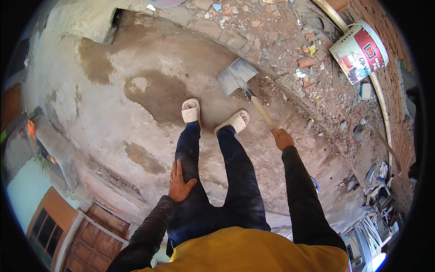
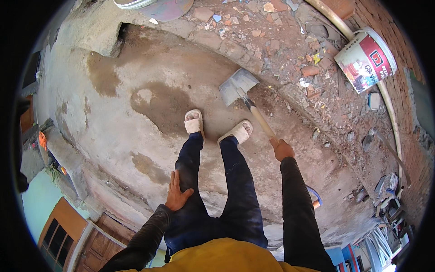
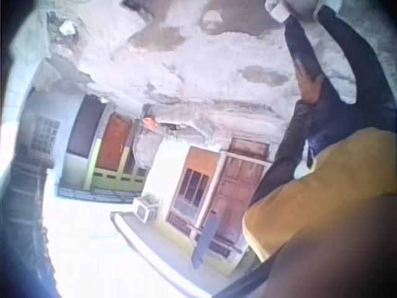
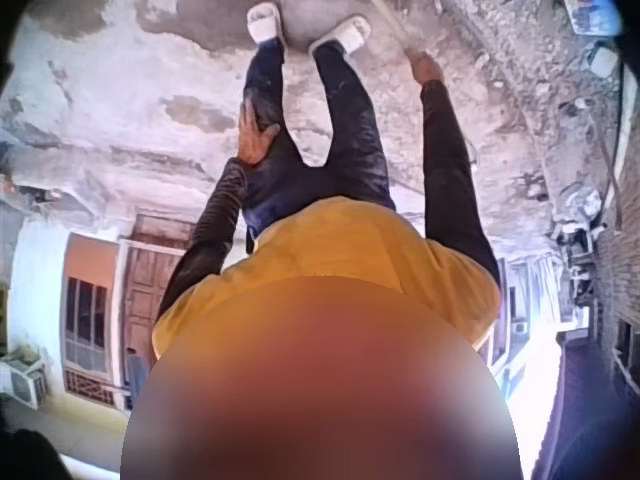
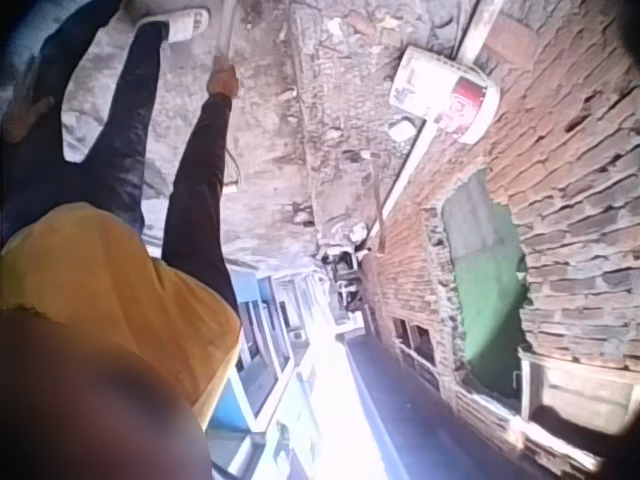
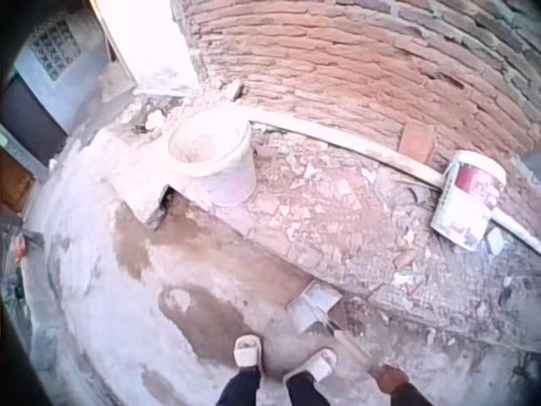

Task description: The person uses a shovel to scrape and gather debris on a concrete floor. They move broken tiles and rubble into a pile while walking around the area.

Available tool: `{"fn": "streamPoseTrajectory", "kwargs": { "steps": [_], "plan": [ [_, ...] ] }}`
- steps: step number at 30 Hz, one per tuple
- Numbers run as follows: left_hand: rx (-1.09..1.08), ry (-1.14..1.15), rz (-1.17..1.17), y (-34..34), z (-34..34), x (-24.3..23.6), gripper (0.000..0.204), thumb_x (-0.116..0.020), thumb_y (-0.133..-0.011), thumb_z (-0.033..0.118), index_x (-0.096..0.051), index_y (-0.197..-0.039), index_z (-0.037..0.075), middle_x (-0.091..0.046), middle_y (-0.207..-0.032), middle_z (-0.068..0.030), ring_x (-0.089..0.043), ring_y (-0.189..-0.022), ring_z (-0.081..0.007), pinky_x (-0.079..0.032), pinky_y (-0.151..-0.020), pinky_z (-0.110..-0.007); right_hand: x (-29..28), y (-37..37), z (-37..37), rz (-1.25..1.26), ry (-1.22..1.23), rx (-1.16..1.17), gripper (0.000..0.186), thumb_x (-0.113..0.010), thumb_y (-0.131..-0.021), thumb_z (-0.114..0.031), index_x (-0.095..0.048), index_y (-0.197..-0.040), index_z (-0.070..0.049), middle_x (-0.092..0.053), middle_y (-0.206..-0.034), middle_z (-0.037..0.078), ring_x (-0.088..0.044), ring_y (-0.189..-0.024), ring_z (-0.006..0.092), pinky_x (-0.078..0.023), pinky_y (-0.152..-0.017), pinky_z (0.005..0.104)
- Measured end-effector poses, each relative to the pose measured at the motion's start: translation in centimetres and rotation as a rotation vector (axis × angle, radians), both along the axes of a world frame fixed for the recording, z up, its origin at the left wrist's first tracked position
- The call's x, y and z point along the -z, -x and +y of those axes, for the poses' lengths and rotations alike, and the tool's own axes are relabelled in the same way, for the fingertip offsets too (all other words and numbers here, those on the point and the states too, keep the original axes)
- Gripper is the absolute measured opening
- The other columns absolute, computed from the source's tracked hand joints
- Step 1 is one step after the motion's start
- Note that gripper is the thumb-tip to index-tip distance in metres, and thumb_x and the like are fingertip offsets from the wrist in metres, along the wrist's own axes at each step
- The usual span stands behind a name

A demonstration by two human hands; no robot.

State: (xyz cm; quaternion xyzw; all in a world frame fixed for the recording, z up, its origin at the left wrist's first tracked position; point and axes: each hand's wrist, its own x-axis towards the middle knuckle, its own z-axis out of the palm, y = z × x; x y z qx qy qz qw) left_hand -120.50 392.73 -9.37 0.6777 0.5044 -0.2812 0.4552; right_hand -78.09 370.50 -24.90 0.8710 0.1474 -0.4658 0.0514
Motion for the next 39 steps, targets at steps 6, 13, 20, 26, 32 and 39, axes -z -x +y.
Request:
{"fn": "streamPoseTrajectory", "kwargs": {
  "steps": [6, 13, 20, 26, 32, 39],
  "plan": [
    [0.014, 0.119, -0.103, -1.5, -2.6, -0.2, 0.112, -0.076, -0.080, 0.039, -0.005, -0.158, 0.000, -0.010, -0.160, -0.0340, -0.012, -0.149, -0.0477, -0.017, -0.121, -0.049, -3.3, 0.3, -11.3, -0.031, 0.145, 0.107, 0.081, -0.039, -0.091, -0.076, -0.068, -0.101, -0.001, -0.068, -0.103, 0.029, -0.063, -0.103, 0.0475, -0.048, -0.091, 0.0540],
    [0.107, 0.136, -0.031, 0.6, -5.8, -0.4, 0.117, -0.078, -0.077, 0.047, -0.008, -0.157, 0.000, -0.012, -0.160, -0.0324, -0.016, -0.148, -0.0474, -0.022, -0.120, -0.050, -5.9, 0.3, -22.9, -0.139, 0.220, 0.137, 0.083, -0.038, -0.091, -0.077, -0.072, -0.101, -0.002, -0.068, -0.103, 0.030, -0.064, -0.104, 0.0459, -0.048, -0.091, 0.0537],
    [0.171, 0.137, -0.026, 3.3, -6.5, 0.1, 0.121, -0.080, -0.074, 0.052, -0.009, -0.157, 0.000, -0.015, -0.160, -0.0311, -0.017, -0.148, -0.0468, -0.023, -0.120, -0.051, -12.8, 1.2, -21.7, -0.132, 0.318, 0.373, 0.080, -0.044, -0.091, -0.074, -0.073, -0.095, 0.000, -0.070, -0.094, 0.028, -0.067, -0.093, 0.0444, -0.053, -0.080, 0.0516],
    [0.179, 0.165, 0.007, 5.5, -7.4, -0.3, 0.124, -0.081, -0.073, 0.051, -0.006, -0.158, 0.000, -0.012, -0.160, -0.0326, -0.016, -0.148, -0.0477, -0.022, -0.120, -0.051, -2.5, 5.6, -8.9, -0.091, -0.151, -0.121, 0.066, -0.041, -0.098, -0.061, -0.066, -0.105, -0.001, -0.066, -0.102, 0.029, -0.064, -0.096, 0.0469, -0.050, -0.085, 0.0536],
    [0.100, 0.133, 0.004, 5.7, -11.4, -0.1, 0.124, -0.081, -0.073, 0.047, -0.004, -0.158, 0.001, -0.011, -0.160, -0.0325, -0.016, -0.148, -0.0481, -0.023, -0.120, -0.050, 4.5, 3.0, -3.7, -0.037, -0.074, 0.112, 0.086, -0.038, -0.089, -0.077, -0.068, -0.114, 0.000, -0.065, -0.115, 0.030, -0.061, -0.112, 0.0442, -0.046, -0.099, 0.0498],
    [0.143, 0.130, 0.052, 3.5, -16.3, -0.2, 0.122, -0.081, -0.073, 0.043, -0.005, -0.159, 0.003, -0.011, -0.161, -0.0314, -0.018, -0.148, -0.0482, -0.024, -0.119, -0.051, 0.1, -2.0, -20.1, -0.006, 0.120, 0.220, 0.088, -0.040, -0.087, -0.080, -0.071, -0.108, -0.001, -0.067, -0.111, 0.029, -0.062, -0.111, 0.0439, -0.047, -0.097, 0.0491]
  ]
}}
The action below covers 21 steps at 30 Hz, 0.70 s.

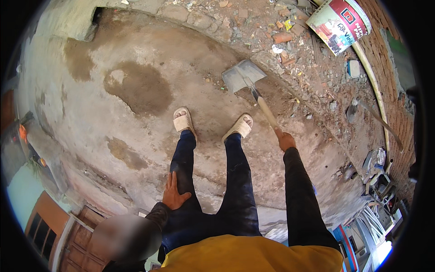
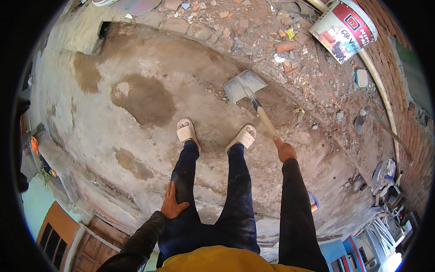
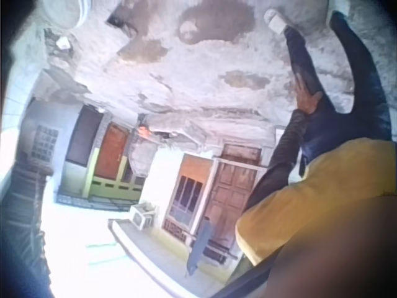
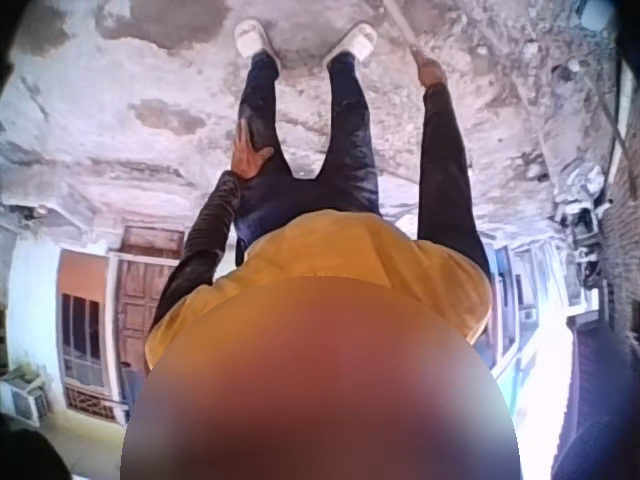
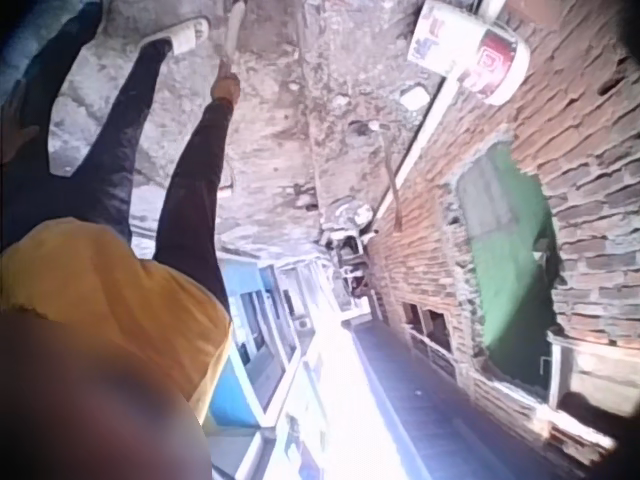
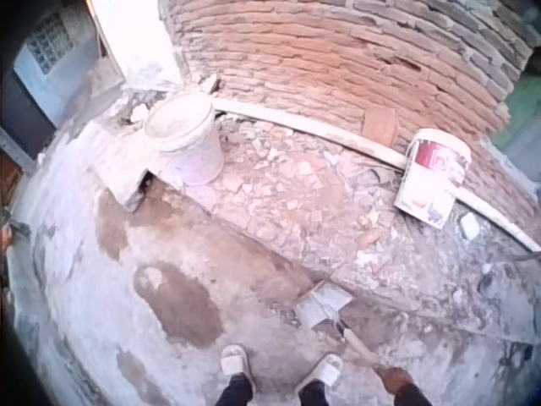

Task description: The person uses a shovel to scrape and gather debris on a concrete floor. They move broken tiles and rubble into a pile while walking around the area.

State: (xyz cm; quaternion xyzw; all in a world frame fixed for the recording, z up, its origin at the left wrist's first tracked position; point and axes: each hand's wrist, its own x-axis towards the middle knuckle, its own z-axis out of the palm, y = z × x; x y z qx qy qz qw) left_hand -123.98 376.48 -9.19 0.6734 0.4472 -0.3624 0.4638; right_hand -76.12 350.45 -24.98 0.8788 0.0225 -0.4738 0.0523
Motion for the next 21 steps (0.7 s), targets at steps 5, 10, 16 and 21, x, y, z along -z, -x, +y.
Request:
{"fn": "streamPoseTrajectory", "kwargs": {
  "steps": [5, 10, 16, 21],
  "plan": [
    [0.015, 0.011, 0.023, -1.3, -0.9, 0.4, 0.122, -0.081, -0.072, 0.043, -0.004, -0.159, 0.006, -0.011, -0.161, -0.0312, -0.019, -0.147, -0.0491, -0.025, -0.118, -0.052, -3.1, -3.2, -11.7, -0.027, 0.124, 0.095, 0.086, -0.040, -0.087, -0.081, -0.073, -0.102, -0.003, -0.069, -0.103, 0.028, -0.064, -0.104, 0.0445, -0.048, -0.094, 0.0502],
    [0.054, -0.001, 0.033, -1.5, -1.1, 0.9, 0.122, -0.080, -0.072, 0.043, -0.002, -0.160, 0.008, -0.009, -0.162, -0.0291, -0.019, -0.147, -0.0494, -0.026, -0.117, -0.053, -9.3, -3.3, -16.7, -0.147, 0.249, 0.053, 0.086, -0.038, -0.090, -0.077, -0.072, -0.091, 0.002, -0.068, -0.098, 0.031, -0.064, -0.099, 0.0482, -0.048, -0.091, 0.0530],
    [0.019, 0.018, 0.087, -1.2, -0.7, 0.4, 0.120, -0.077, -0.075, 0.044, 0.000, -0.160, 0.011, -0.007, -0.163, -0.0265, -0.018, -0.148, -0.0479, -0.026, -0.117, -0.055, -12.6, -0.9, -6.8, -0.105, 0.018, -0.294, 0.073, -0.044, -0.094, -0.067, -0.068, -0.089, 0.002, -0.067, -0.091, 0.031, -0.064, -0.092, 0.0497, -0.048, -0.082, 0.0563],
    [-0.063, 0.041, 0.103, -0.3, -0.8, 0.1, 0.119, -0.077, -0.075, 0.043, 0.000, -0.160, 0.013, -0.006, -0.164, -0.0247, -0.018, -0.148, -0.0474, -0.026, -0.117, -0.056, -4.6, 5.5, 15.0, 0.050, -0.384, -0.325, 0.066, -0.050, -0.092, -0.066, -0.063, -0.098, -0.002, -0.067, -0.091, 0.031, -0.064, -0.092, 0.0484, -0.049, -0.080, 0.0546]
  ]
}}
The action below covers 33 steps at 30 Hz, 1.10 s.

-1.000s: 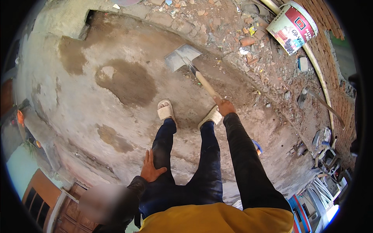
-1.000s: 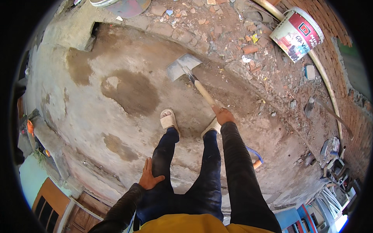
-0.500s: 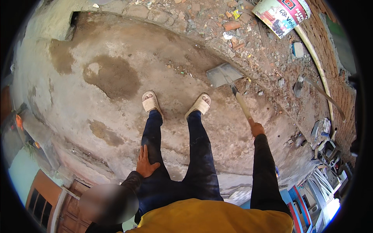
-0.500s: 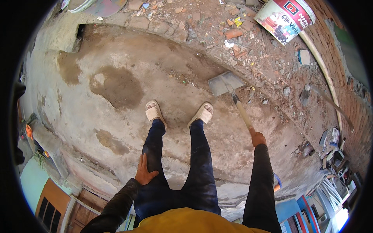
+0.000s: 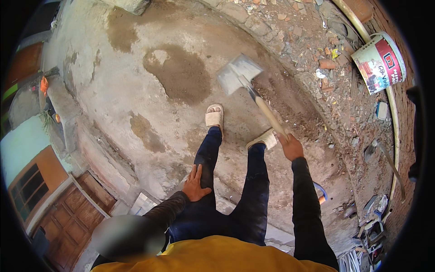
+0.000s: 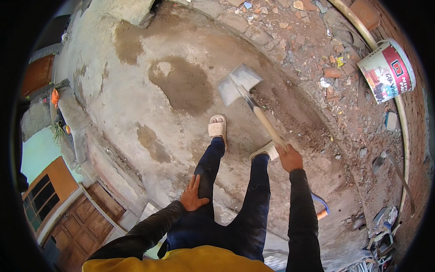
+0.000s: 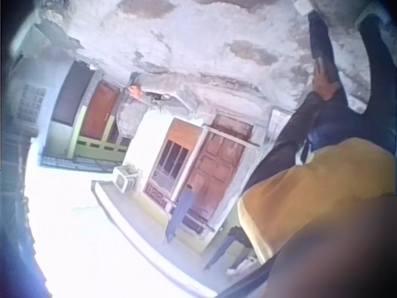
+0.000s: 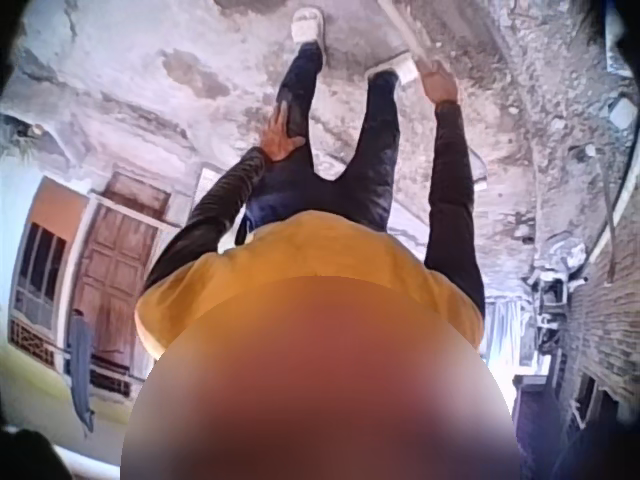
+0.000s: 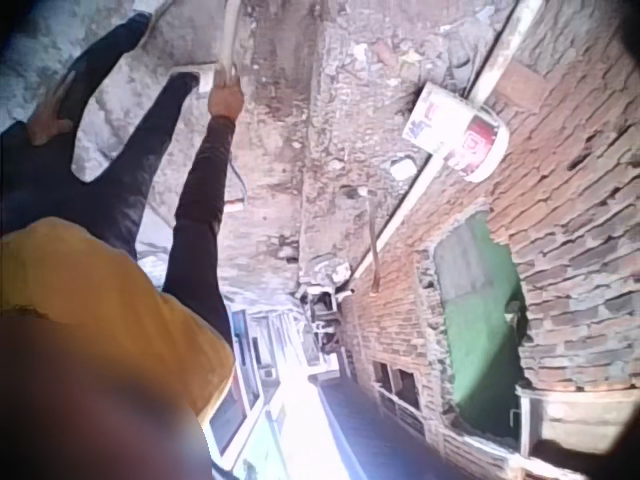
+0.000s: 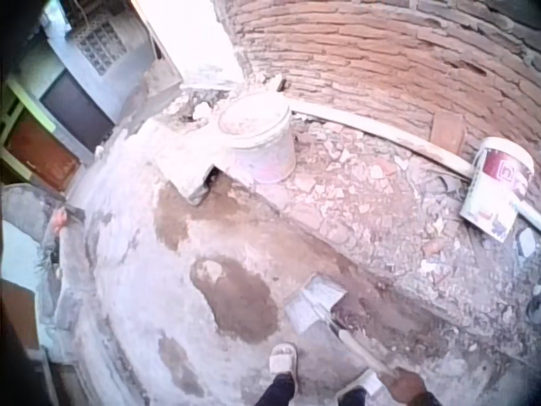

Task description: The person uses a shovel to scrape and gather debris on a concrete floor. They move broken tiles and rubble into a pile while walking around the area.

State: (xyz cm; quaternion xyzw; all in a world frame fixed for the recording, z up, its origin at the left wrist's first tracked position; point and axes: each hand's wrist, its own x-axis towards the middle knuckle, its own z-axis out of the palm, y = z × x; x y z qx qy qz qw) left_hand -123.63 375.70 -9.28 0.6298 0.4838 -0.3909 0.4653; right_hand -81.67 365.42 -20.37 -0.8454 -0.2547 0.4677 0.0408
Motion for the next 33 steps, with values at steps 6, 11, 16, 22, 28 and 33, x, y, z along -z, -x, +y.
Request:
{"fn": "streamPoseTrajectory", "kwargs": {
  "steps": [6, 11, 16, 22, 28, 33],
  "plan": [
    [-0.057, -0.014, 0.040, 1.4, -0.8, -0.1, 0.119, -0.078, -0.074, 0.043, -0.002, -0.160, 0.012, -0.009, -0.164, -0.0252, -0.017, -0.148, -0.0474, -0.024, -0.118, -0.055, 10.9, 5.6, 20.2, 0.062, -0.055, -0.203, 0.074, -0.049, -0.092, -0.068, -0.062, -0.116, 0.000, -0.068, -0.105, 0.027, -0.065, -0.102, 0.0451, -0.049, -0.089, 0.0524],
    [-0.078, -0.034, -0.012, 1.9, -0.5, 0.1, 0.120, -0.079, -0.074, 0.041, -0.002, -0.160, 0.011, -0.011, -0.163, -0.0261, -0.020, -0.148, -0.0474, -0.026, -0.118, -0.053, 8.3, 2.3, 11.5, -0.017, 0.026, -0.224, 0.075, -0.049, -0.091, -0.070, -0.063, -0.115, 0.000, -0.069, -0.104, 0.027, -0.065, -0.102, 0.0446, -0.049, -0.088, 0.0524],
    [-0.063, -0.005, -0.069, 2.3, 0.8, 0.8, 0.122, -0.081, -0.073, 0.041, -0.001, -0.160, 0.011, -0.010, -0.163, -0.0262, -0.020, -0.148, -0.0469, -0.027, -0.118, -0.053, 1.7, -4.5, -6.3, -0.083, 0.265, -0.149, 0.074, -0.048, -0.091, -0.071, -0.064, -0.110, 0.000, -0.069, -0.100, 0.028, -0.066, -0.098, 0.0446, -0.051, -0.087, 0.0524],
    [0.030, 0.004, -0.106, 2.1, 1.5, 1.0, 0.121, -0.081, -0.074, 0.040, -0.001, -0.160, 0.008, -0.010, -0.162, -0.0276, -0.018, -0.148, -0.0483, -0.023, -0.119, -0.054, -5.6, -9.0, -21.6, -0.229, 0.461, 0.048, 0.073, -0.047, -0.092, -0.070, -0.066, -0.102, 0.000, -0.069, -0.098, 0.030, -0.066, -0.098, 0.0469, -0.051, -0.087, 0.0528],
    [0.297, -0.210, -0.359, -5.8, 1.4, -2.9, 0.107, -0.079, -0.076, 0.036, -0.017, -0.157, 0.002, -0.017, -0.160, -0.0290, -0.016, -0.147, -0.0488, -0.018, -0.120, -0.054, -10.8, -6.0, -25.7, -0.049, 0.326, 0.337, 0.059, -0.050, -0.096, -0.055, -0.058, -0.109, 0.001, -0.066, -0.097, 0.030, -0.066, -0.088, 0.0462, -0.052, -0.081, 0.0526],
    [0.173, 0.144, -0.773, -17.4, -0.8, -12.3, 0.089, -0.080, -0.080, 0.033, -0.035, -0.149, 0.000, -0.032, -0.153, -0.0266, -0.029, -0.145, -0.0412, -0.025, -0.118, -0.049, -13.0, 0.2, -19.1, 0.373, -0.204, 0.885, 0.049, -0.065, -0.092, -0.025, -0.047, -0.132, -0.005, -0.059, -0.081, 0.008, -0.059, -0.062, 0.0180, -0.053, -0.050, 0.0344]
  ]
}}
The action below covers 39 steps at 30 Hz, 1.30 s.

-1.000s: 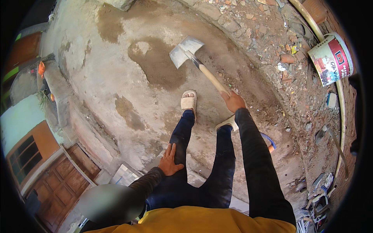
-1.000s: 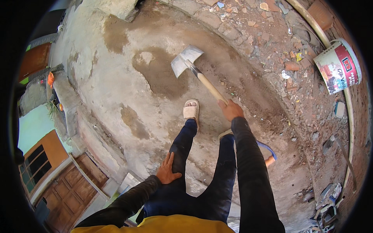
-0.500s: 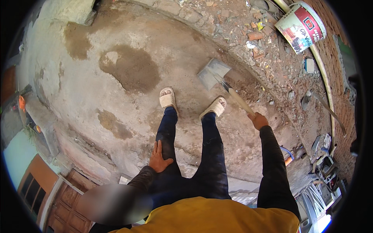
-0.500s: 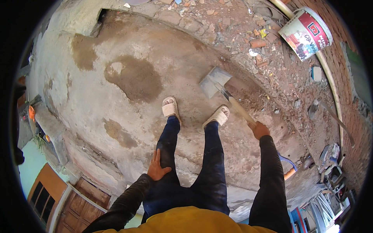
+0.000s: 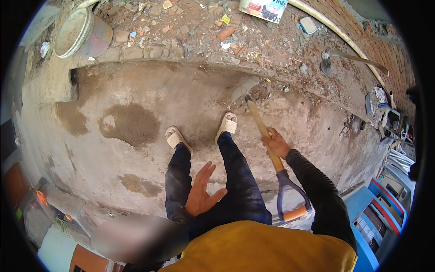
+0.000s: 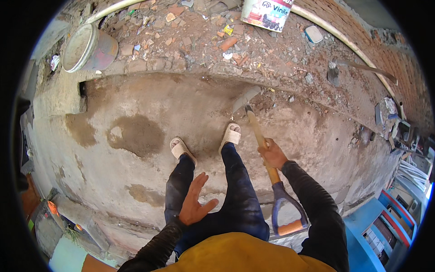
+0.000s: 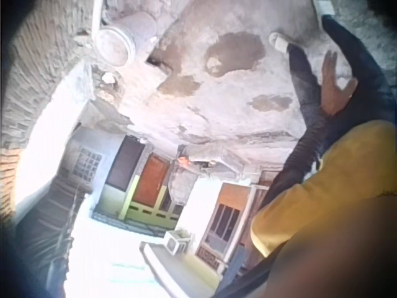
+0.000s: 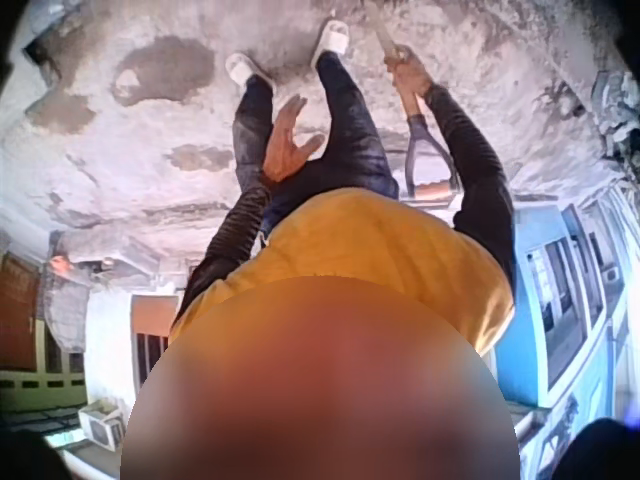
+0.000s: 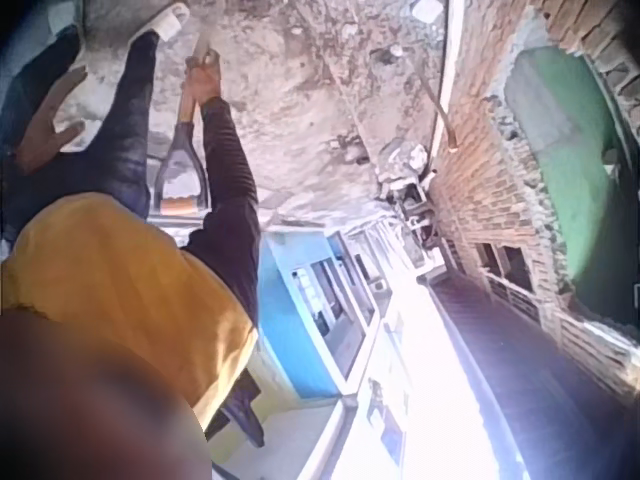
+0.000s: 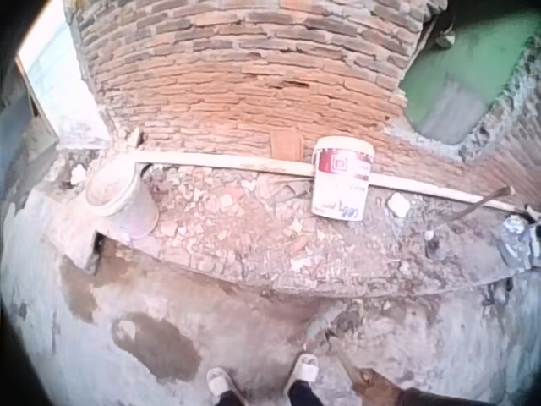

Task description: The person uses a shovel to scrape and gather debris on a concrete floor. They move broken tiles and rubble into a pile while walking around the area.

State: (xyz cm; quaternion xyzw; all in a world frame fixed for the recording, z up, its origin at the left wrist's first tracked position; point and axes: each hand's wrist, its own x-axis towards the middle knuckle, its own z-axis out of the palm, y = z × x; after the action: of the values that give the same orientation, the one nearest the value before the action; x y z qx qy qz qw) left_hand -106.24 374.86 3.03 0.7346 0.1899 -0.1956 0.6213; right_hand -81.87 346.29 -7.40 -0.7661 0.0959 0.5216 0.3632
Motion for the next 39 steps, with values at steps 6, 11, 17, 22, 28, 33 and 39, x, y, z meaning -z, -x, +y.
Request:
{"fn": "streamPoseTrajectory", "kwargs": {
  "steps": [6, 11, 17, 22, 28, 33, 39],
  "plan": [
    [0.060, 0.440, 0.025, -5.8, 2.4, -8.7, 0.107, -0.088, -0.074, 0.037, -0.026, -0.154, 0.003, -0.036, -0.151, -0.0219, -0.044, -0.136, -0.0325, -0.035, -0.113, -0.044, 5.7, 6.7, 15.0, -0.081, -0.021, 0.464, 0.068, -0.067, -0.086, -0.022, -0.043, -0.147, -0.007, -0.064, -0.085, 0.011, -0.065, -0.067, 0.0237, -0.056, -0.062, 0.0368],
    [0.087, -0.128, 0.050, -0.2, 10.2, -8.0, 0.081, -0.074, -0.086, 0.011, -0.028, -0.151, -0.001, -0.061, -0.121, -0.0148, -0.065, -0.103, -0.0252, -0.055, -0.077, -0.031, 10.5, 17.3, 29.9, -0.281, 0.057, 0.683, 0.078, -0.074, -0.077, -0.025, -0.042, -0.145, -0.004, -0.062, -0.111, 0.018, -0.066, -0.092, 0.0300, -0.057, -0.078, 0.0385],
    [-0.808, -0.198, 0.295, 6.7, 21.9, -3.3, 0.057, -0.063, -0.093, 0.013, -0.041, -0.145, 0.004, -0.057, -0.117, -0.0076, -0.058, -0.074, -0.0120, -0.049, -0.063, -0.026, 13.3, 21.1, 42.7, 0.670, -0.211, 1.337, 0.029, -0.073, -0.081, -0.012, -0.052, -0.100, -0.010, -0.052, -0.083, 0.005, -0.056, -0.066, 0.0206, -0.058, -0.059, 0.0435],
    [-0.902, -0.501, 0.381, 9.3, 27.8, -0.8, 0.048, -0.063, -0.096, 0.022, -0.048, -0.138, 0.004, -0.057, -0.102, -0.0032, -0.051, -0.070, -0.0094, -0.044, -0.060, -0.025, 13.3, 24.6, 50.0, 0.739, -0.131, 1.445, 0.023, -0.071, -0.083, -0.010, -0.050, -0.093, -0.012, -0.049, -0.074, 0.003, -0.052, -0.055, 0.0169, -0.058, -0.056, 0.0402],
    [-0.767, -0.530, 0.313, 2.0, 30.8, 6.4, 0.018, -0.065, -0.096, 0.023, -0.060, -0.095, 0.006, -0.055, -0.076, 0.0013, -0.040, -0.044, -0.0046, -0.032, -0.041, -0.022, 17.6, 18.4, 47.9, 0.761, -0.299, 1.604, 0.020, -0.070, -0.085, -0.013, -0.050, -0.090, -0.011, -0.048, -0.072, 0.003, -0.051, -0.054, 0.0164, -0.054, -0.054, 0.0402],
    [-0.593, -0.340, 0.162, -9.0, 26.9, 16.9, 0.016, -0.067, -0.094, 0.020, -0.060, -0.095, 0.006, -0.058, -0.075, -0.0001, -0.041, -0.042, -0.0054, -0.031, -0.037, -0.024, 24.3, 7.5, 40.4, 0.664, -0.389, 1.714, 0.017, -0.068, -0.087, -0.013, -0.051, -0.087, -0.010, -0.048, -0.071, 0.002, -0.051, -0.056, 0.0175, -0.053, -0.058, 0.0392],
    [-0.750, -0.471, 0.452, -7.1, 21.9, 17.1, 0.014, -0.063, -0.093, 0.021, -0.060, -0.091, 0.007, -0.054, -0.065, 0.0001, -0.042, -0.039, -0.0071, -0.030, -0.036, -0.024, 24.8, 8.3, 34.4, 0.710, -0.256, 1.603, 0.015, -0.068, -0.088, -0.013, -0.054, -0.086, -0.007, -0.050, -0.074, 0.003, -0.055, -0.060, 0.0190, -0.056, -0.061, 0.0407]
  ]
}}
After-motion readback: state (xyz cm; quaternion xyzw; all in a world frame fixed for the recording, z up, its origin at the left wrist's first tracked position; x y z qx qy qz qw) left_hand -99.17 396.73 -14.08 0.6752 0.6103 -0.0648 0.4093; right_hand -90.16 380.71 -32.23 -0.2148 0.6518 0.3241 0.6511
